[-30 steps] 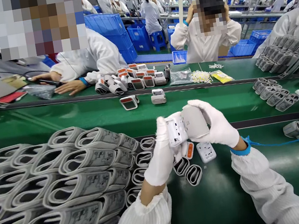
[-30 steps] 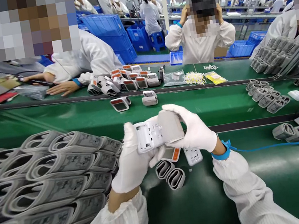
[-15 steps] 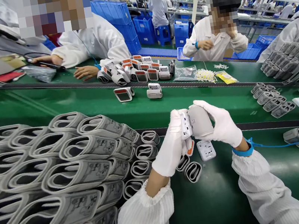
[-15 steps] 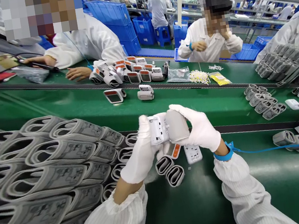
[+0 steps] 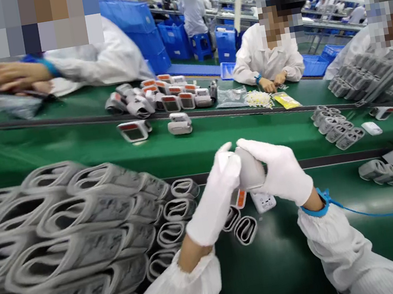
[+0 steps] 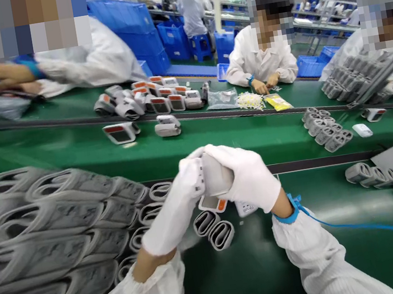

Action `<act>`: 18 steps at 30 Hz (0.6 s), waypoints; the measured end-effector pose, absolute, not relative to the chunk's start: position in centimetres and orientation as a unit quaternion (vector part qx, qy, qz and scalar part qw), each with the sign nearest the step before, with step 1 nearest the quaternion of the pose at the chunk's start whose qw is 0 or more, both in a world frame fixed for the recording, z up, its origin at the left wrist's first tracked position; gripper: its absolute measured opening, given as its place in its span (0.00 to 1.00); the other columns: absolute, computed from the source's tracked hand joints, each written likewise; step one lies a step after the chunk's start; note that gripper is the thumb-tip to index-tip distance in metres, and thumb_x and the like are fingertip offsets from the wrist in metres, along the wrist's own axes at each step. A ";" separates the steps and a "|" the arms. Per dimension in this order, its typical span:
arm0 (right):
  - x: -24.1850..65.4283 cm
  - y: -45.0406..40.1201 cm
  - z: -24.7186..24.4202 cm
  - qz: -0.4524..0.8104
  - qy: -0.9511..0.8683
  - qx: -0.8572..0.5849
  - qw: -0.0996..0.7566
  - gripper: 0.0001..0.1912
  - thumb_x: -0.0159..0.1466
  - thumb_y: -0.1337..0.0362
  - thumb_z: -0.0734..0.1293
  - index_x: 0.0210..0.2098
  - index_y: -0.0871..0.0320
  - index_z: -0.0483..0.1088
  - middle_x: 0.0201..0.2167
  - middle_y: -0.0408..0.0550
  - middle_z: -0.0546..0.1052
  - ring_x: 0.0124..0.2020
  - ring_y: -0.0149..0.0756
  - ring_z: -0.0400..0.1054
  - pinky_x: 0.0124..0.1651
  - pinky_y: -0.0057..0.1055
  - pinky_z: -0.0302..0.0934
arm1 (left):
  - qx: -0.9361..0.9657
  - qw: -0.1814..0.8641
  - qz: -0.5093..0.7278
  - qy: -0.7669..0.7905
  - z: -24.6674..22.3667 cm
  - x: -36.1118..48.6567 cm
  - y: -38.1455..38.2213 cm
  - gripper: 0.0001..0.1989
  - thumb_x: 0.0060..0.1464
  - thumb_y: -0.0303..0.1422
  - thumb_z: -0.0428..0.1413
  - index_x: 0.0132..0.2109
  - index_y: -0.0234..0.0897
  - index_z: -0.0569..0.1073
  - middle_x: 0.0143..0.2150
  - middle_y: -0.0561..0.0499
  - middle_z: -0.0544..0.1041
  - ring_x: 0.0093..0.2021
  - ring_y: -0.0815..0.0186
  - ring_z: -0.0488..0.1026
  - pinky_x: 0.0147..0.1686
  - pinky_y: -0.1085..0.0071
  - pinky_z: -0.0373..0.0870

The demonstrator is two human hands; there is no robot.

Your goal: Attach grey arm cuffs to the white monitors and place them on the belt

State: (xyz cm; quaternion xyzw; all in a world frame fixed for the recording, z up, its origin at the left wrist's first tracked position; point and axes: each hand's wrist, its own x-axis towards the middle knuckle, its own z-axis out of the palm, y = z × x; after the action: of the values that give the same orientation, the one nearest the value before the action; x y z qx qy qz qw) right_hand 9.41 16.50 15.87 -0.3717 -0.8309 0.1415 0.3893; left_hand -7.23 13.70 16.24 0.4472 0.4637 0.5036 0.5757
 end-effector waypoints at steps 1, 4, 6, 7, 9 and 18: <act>9.4 16.4 16.0 0.157 -0.822 -0.378 0.396 0.41 0.53 0.59 0.77 0.64 0.62 0.70 0.63 0.55 0.74 0.62 0.49 0.72 0.66 0.37 0.65 | 0.459 0.558 0.501 0.478 16.4 -7.2 13.7 0.38 0.57 0.47 0.60 0.70 0.39 0.60 0.51 0.45 0.80 0.46 0.61 0.80 0.44 0.68 0.78; 9.6 16.6 16.3 0.229 -0.781 -0.429 0.392 0.45 0.51 0.55 0.78 0.66 0.59 0.68 0.59 0.52 0.77 0.57 0.48 0.75 0.60 0.35 0.68 | 0.509 0.498 0.441 0.546 16.8 -6.8 13.6 0.46 0.50 0.40 0.64 0.72 0.40 0.57 0.57 0.44 0.79 0.57 0.54 0.77 0.53 0.64 0.76; 10.0 16.8 16.6 0.247 -0.761 -0.469 0.374 0.47 0.51 0.53 0.78 0.68 0.57 0.67 0.54 0.50 0.80 0.52 0.47 0.77 0.54 0.35 0.70 | 0.541 0.458 0.414 0.572 16.6 -6.7 13.6 0.34 0.53 0.40 0.61 0.66 0.39 0.66 0.55 0.44 0.80 0.57 0.54 0.77 0.53 0.65 0.76; 10.2 16.8 16.8 0.246 -0.757 -0.486 0.362 0.48 0.51 0.53 0.78 0.68 0.58 0.66 0.51 0.49 0.81 0.49 0.46 0.78 0.52 0.35 0.70 | 0.557 0.438 0.404 0.579 16.4 -6.7 13.7 0.29 0.54 0.40 0.60 0.62 0.38 0.70 0.55 0.44 0.81 0.56 0.54 0.78 0.53 0.66 0.76; 10.7 16.8 17.3 0.241 -0.754 -0.506 0.342 0.47 0.51 0.55 0.77 0.68 0.58 0.66 0.45 0.48 0.82 0.44 0.44 0.78 0.48 0.33 0.69 | 0.589 0.394 0.389 0.589 15.8 -6.9 13.9 0.23 0.55 0.41 0.59 0.56 0.38 0.73 0.55 0.44 0.81 0.56 0.55 0.78 0.54 0.66 0.75; 11.0 16.2 18.4 0.323 -0.773 -0.438 0.326 0.37 0.55 0.52 0.78 0.62 0.54 0.71 0.36 0.41 0.80 0.36 0.34 0.73 0.40 0.26 0.65 | 0.587 0.191 0.475 0.627 14.7 -7.1 14.8 0.25 0.46 0.34 0.65 0.53 0.39 0.77 0.51 0.46 0.82 0.52 0.52 0.80 0.58 0.58 0.74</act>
State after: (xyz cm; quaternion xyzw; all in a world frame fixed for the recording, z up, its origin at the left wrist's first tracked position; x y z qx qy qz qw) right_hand 10.96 16.15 18.42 -0.4383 -0.7728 0.3231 0.3261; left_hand -7.08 14.83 14.66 0.5870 0.6274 0.4748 0.1908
